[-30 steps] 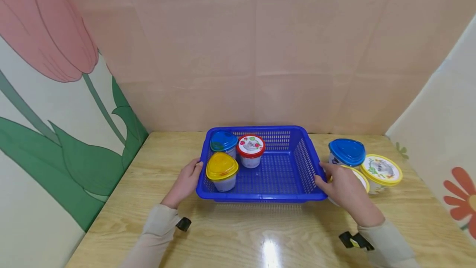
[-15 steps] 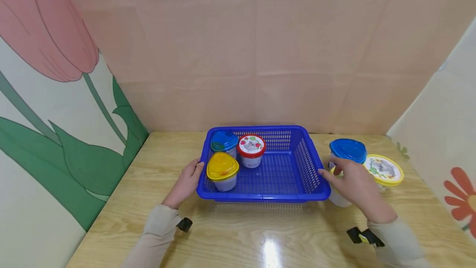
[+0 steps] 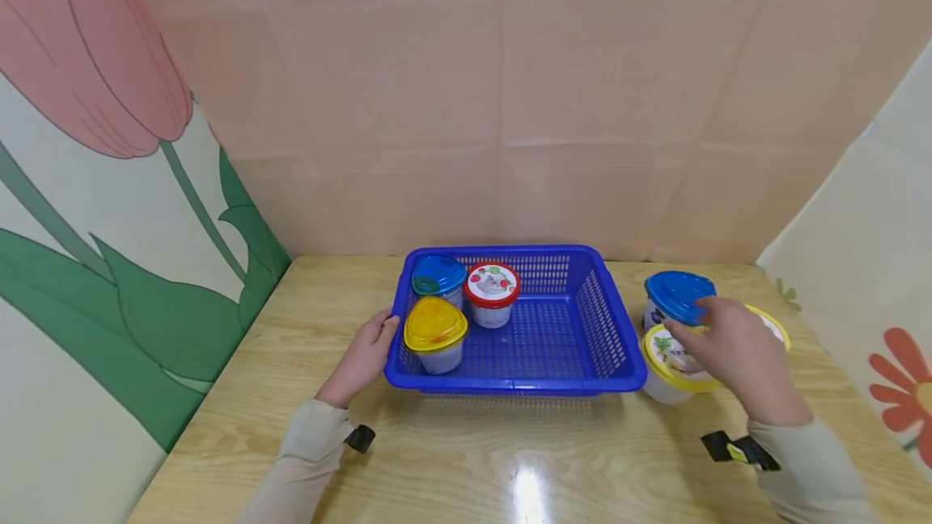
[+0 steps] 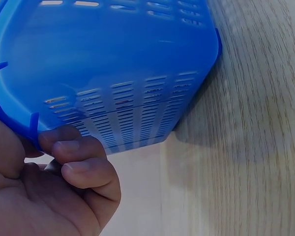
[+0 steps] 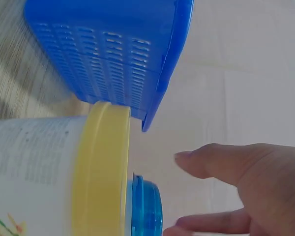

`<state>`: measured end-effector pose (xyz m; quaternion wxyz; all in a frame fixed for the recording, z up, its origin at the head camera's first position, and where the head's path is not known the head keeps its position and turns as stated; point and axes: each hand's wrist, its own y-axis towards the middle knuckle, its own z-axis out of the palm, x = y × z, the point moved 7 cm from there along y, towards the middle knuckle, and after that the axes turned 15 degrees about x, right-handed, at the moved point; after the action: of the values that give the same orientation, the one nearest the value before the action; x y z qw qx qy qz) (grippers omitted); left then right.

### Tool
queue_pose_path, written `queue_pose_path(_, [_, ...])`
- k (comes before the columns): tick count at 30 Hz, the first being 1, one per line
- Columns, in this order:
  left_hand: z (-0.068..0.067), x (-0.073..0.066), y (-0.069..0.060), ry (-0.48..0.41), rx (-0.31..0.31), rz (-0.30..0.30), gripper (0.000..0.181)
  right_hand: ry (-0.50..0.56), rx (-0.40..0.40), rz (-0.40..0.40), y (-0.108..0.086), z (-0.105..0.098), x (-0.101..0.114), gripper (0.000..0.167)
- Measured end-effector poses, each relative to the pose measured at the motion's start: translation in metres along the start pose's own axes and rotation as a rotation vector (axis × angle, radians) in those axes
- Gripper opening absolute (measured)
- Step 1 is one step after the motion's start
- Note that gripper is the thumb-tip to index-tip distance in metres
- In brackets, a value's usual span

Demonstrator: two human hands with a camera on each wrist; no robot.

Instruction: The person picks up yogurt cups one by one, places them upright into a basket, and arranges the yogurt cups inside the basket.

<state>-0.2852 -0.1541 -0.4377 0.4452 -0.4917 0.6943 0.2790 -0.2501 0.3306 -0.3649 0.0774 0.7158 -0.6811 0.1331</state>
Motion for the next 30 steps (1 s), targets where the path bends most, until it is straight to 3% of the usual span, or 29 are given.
queue_pose_path(10, [0.001,-0.001,0.0,-0.004,0.011,0.004,0.041,-0.035,0.136,0.082,-0.015,0.008,-0.013,0.068])
queue_pose_path(16, [0.0,-0.001,-0.001,-0.011,0.019,0.001,0.042,-0.045,0.274,0.149,-0.02,0.016,-0.016,0.081])
queue_pose_path(19, [0.001,-0.001,0.0,-0.026,0.03,-0.003,0.043,-0.038,0.33,0.18,-0.021,0.02,-0.017,0.079])
queue_pose_path(30, [0.0,-0.001,0.001,-0.013,0.017,0.001,0.041,-0.055,0.329,0.188,-0.02,0.026,-0.015,0.078])
